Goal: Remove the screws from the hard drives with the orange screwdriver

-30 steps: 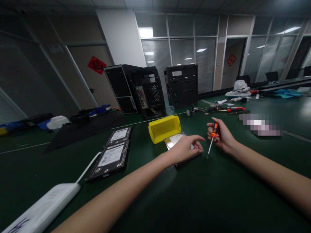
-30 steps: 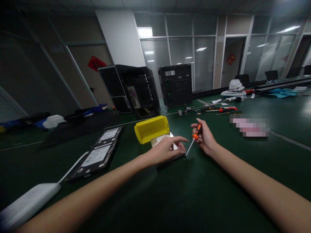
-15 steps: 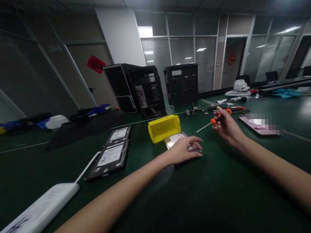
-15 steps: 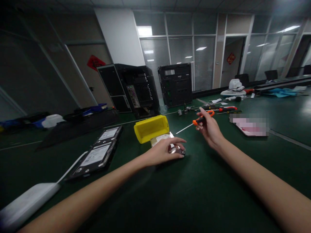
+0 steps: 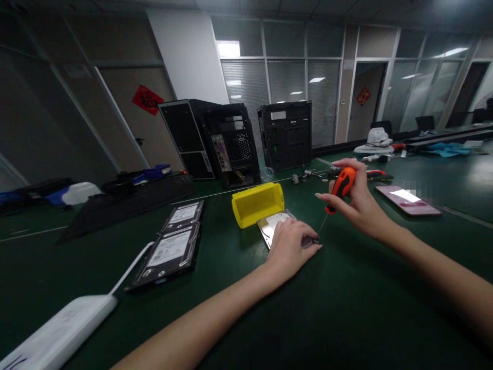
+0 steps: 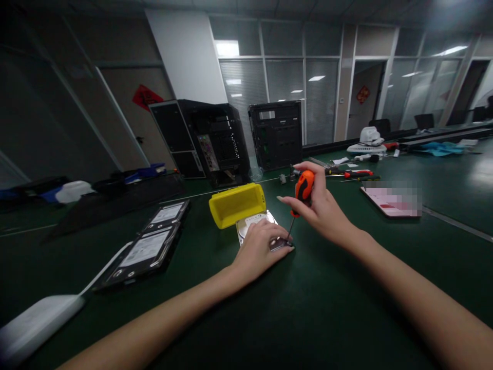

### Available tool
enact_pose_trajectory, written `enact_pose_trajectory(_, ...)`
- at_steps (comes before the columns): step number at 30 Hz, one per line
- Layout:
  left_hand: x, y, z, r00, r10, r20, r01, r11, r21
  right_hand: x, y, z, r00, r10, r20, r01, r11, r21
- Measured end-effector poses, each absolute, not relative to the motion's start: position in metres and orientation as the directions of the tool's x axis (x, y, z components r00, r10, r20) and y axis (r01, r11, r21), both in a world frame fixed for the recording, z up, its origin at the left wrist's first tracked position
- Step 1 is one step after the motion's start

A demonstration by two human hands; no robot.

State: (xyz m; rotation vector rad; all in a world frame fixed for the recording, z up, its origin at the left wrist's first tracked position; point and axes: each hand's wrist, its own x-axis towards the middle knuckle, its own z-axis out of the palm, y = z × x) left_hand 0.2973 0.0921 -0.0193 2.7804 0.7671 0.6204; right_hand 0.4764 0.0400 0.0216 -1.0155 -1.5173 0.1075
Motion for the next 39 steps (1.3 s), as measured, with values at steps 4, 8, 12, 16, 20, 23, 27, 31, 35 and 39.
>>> enact_pose_trajectory(4,0.300,0.092,-0.023,0.759,0.538,0.366,0.452,-0.841,0.299,0.471,0.037,0.021,0.058,0.635,0.770,0.629,0.576,-0.522)
enact_pose_trajectory(8,0.300,0.093,-0.025,0.749,0.545,0.377,0.453,-0.836,0.308,0.469,0.038,0.018,0.009,0.637,0.770,0.705,0.542,-0.457)
enact_pose_trajectory(12,0.299,0.093,-0.026,0.742,0.540,0.397,0.451,-0.840,0.301,0.466,0.037,0.016,0.016,0.603,0.798,0.722,0.545,-0.426)
enact_pose_trajectory(16,0.299,0.093,-0.027,0.739,0.544,0.398,0.453,-0.838,0.304,0.464,0.037,0.014,0.008,0.595,0.804,0.737,0.540,-0.407)
enact_pose_trajectory(20,0.299,0.093,-0.027,0.739,0.544,0.397,0.449,-0.837,0.313,0.464,0.038,0.013,-0.008,0.612,0.791,0.748,0.529,-0.402)
enact_pose_trajectory(23,0.299,0.093,-0.027,0.737,0.544,0.402,0.449,-0.838,0.310,0.465,0.038,0.013,-0.009,0.617,0.787,0.746,0.528,-0.406)
enact_pose_trajectory(27,0.299,0.093,-0.028,0.739,0.541,0.401,0.449,-0.840,0.305,0.465,0.038,0.015,-0.003,0.634,0.773,0.748,0.514,-0.419)
enact_pose_trajectory(31,0.299,0.093,-0.027,0.739,0.540,0.403,0.445,-0.840,0.309,0.464,0.037,0.017,-0.001,0.645,0.764,0.746,0.510,-0.429)
enact_pose_trajectory(35,0.299,0.093,-0.026,0.745,0.540,0.391,0.440,-0.839,0.321,0.464,0.036,0.017,-0.005,0.642,0.767,0.745,0.514,-0.425)
enact_pose_trajectory(39,0.299,0.094,-0.027,0.754,0.533,0.385,0.437,-0.844,0.311,0.463,0.035,0.017,-0.006,0.652,0.758,0.744,0.510,-0.433)
